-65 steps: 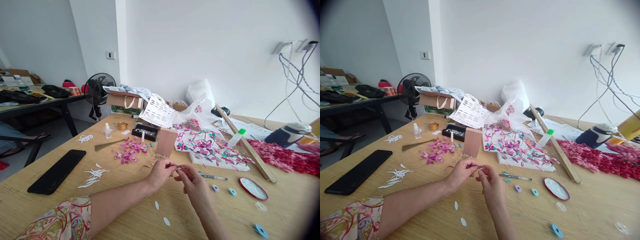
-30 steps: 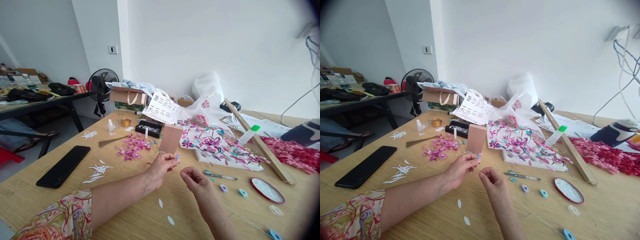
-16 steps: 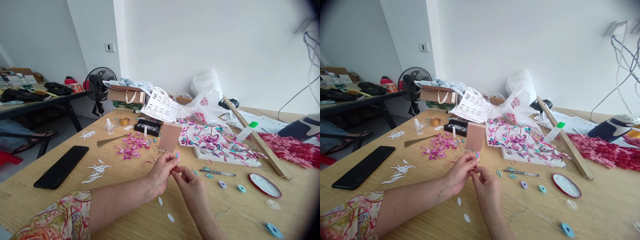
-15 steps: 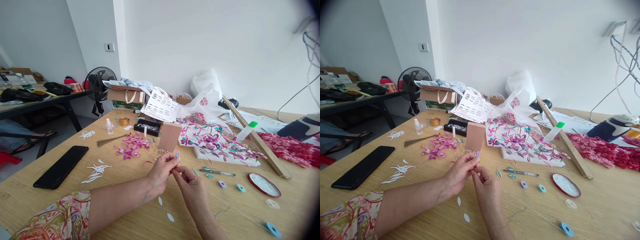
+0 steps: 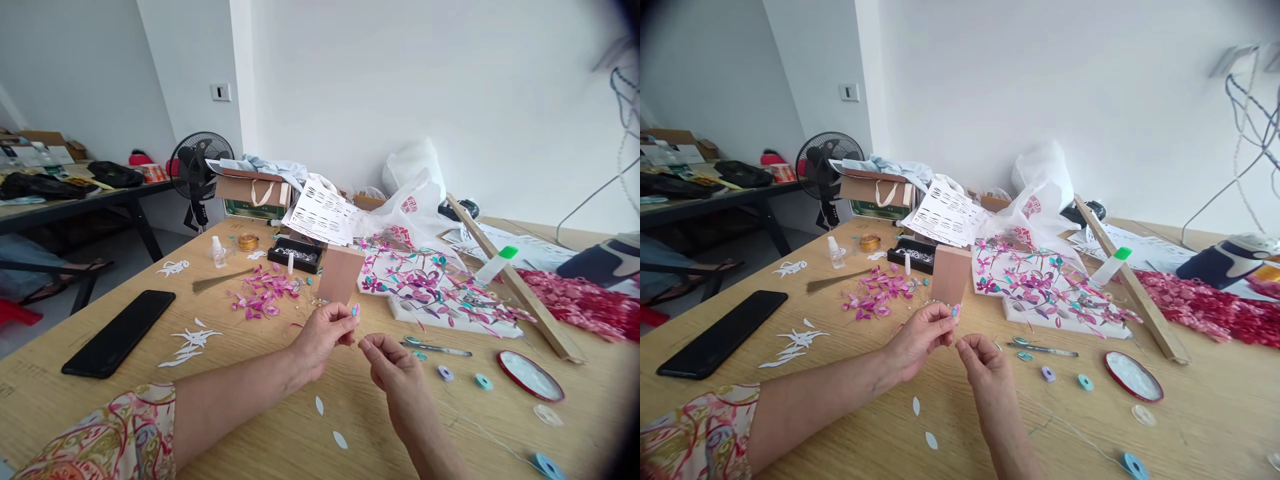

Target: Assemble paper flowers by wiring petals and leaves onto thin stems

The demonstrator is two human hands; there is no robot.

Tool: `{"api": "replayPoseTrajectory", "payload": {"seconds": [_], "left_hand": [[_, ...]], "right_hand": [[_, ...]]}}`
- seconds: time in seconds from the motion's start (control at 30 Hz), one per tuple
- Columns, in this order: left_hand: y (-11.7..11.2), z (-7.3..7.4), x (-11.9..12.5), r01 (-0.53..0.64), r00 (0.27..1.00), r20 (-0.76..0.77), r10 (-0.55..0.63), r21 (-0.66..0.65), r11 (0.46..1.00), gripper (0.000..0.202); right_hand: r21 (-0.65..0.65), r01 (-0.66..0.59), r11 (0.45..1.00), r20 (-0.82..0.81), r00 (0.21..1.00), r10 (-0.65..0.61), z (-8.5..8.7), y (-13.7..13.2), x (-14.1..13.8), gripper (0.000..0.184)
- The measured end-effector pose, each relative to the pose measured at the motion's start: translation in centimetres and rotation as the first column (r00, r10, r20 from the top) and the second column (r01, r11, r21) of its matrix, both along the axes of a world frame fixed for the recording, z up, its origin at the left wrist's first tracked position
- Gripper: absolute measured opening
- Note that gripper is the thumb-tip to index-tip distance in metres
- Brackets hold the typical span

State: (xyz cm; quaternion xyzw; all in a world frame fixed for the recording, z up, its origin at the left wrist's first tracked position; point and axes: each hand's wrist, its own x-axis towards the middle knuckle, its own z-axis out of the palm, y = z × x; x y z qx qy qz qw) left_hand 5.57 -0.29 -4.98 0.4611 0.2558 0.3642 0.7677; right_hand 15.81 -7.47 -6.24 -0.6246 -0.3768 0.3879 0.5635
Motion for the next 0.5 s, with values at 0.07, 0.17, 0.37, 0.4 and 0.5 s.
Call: {"api": "replayPoseTrajectory", "payload": {"seconds": [0.07,0.17,0.37,0.4,0.5], "left_hand": [[0.16,-0.12,-0.06,0.013,1.000,-0.005,-0.013,-0.002,1.000,0.025],[0.35,-0.16,-0.18,0.032,0.999,-0.015,-0.033,-0.036,0.999,0.026],[0.54,-0.06,-0.34,0.064,0.998,0.018,-0.063,-0.086,0.994,0.025],[0.55,-0.04,-0.36,0.071,0.997,0.023,-0.069,-0.102,0.992,0.025],[0.55,-0.02,-0.38,0.085,0.996,0.034,-0.081,-0.169,0.982,0.026]], "right_hand": [[-0.007,-0.001,1.000,-0.033,0.999,0.001,-0.06,-0.03,0.16,0.029],[0.003,0.007,1.000,-0.092,0.996,-0.006,-0.01,-0.15,0.34,0.029],[0.025,0.026,0.999,-0.204,0.979,-0.020,0.12,-0.27,0.57,0.029],[0.031,0.028,0.999,-0.218,0.976,-0.020,0.10,-0.26,0.61,0.028],[0.041,0.033,0.999,-0.231,0.973,-0.023,0.00,-0.19,0.71,0.027]]}}
